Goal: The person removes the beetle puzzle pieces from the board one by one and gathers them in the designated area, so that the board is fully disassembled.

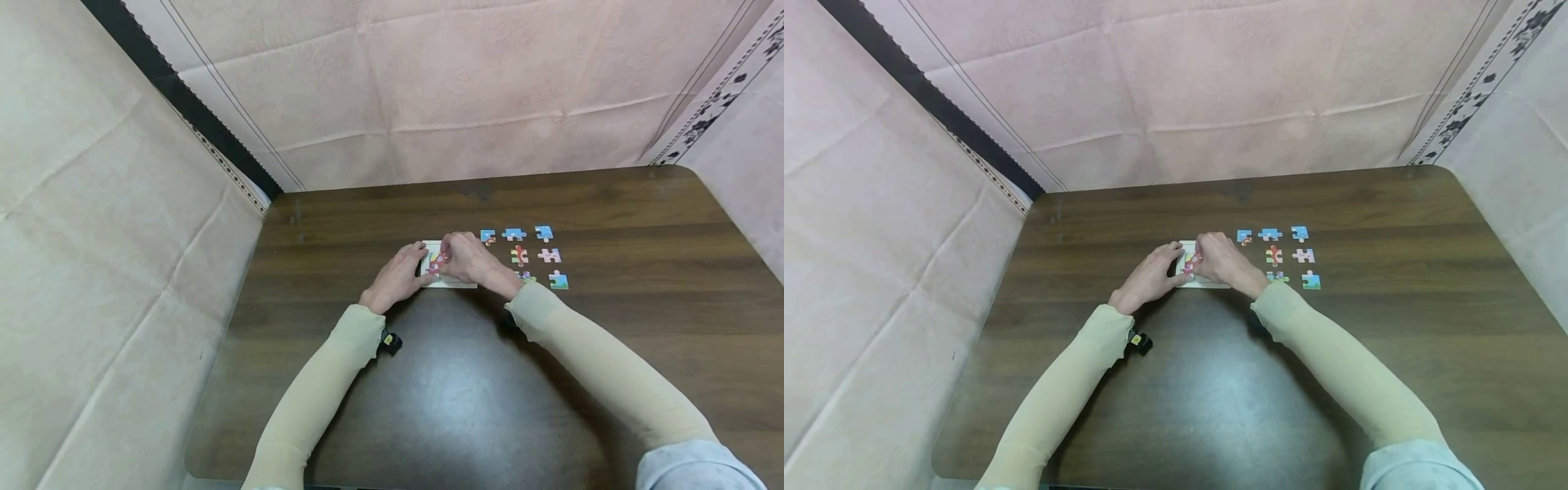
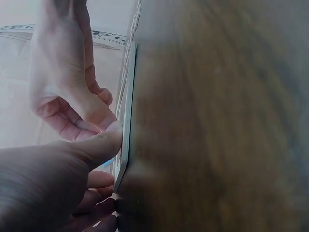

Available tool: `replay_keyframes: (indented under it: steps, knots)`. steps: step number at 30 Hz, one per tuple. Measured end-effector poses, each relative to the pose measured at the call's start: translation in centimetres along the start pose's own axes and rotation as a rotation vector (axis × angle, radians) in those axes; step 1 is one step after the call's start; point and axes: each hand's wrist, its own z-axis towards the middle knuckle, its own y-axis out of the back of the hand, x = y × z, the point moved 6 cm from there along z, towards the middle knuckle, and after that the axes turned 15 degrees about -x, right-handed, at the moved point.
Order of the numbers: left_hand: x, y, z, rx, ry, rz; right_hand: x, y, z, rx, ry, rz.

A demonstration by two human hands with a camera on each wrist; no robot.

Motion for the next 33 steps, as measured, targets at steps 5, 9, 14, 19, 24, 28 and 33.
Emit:
replay_keyframes:
  steps: [5,9,14,19,24,28,33]
  knots:
    - [0.0,-0.1,-0.1,0.024,0.014,-0.007,-0.9,0.5,-0.3,-0.019,-0.022,0.043]
    - [0.1,-0.1,-0.2,0.031,0.025,-0.009,-1.5,1.2,-0.6,-0.03,-0.025,0.042]
    - [0.2,0.0,-0.2,0.034,0.036,-0.009,-2.5,2.0,-0.8,-0.054,-0.03,0.03]
    - [0.1,0.1,-0.1,0.026,0.042,-0.015,-3.5,2.7,-1.2,-0.066,-0.043,0.04]
    - [0.0,0.0,-0.1,0.031,0.047,-0.009,-4.5,3.5,-2.0,-0.057,-0.068,0.039]
    - [0.0,-0.1,-0.2,0.032,0.049,-0.007,-5.3,4.1,-2.5,-0.059,-0.081,0.047]
    - [-0.1,-0.1,-0.2,0.031,0.048,-0.009,-6.4,4.8,-3.0,-0.073,-0.081,0.037]
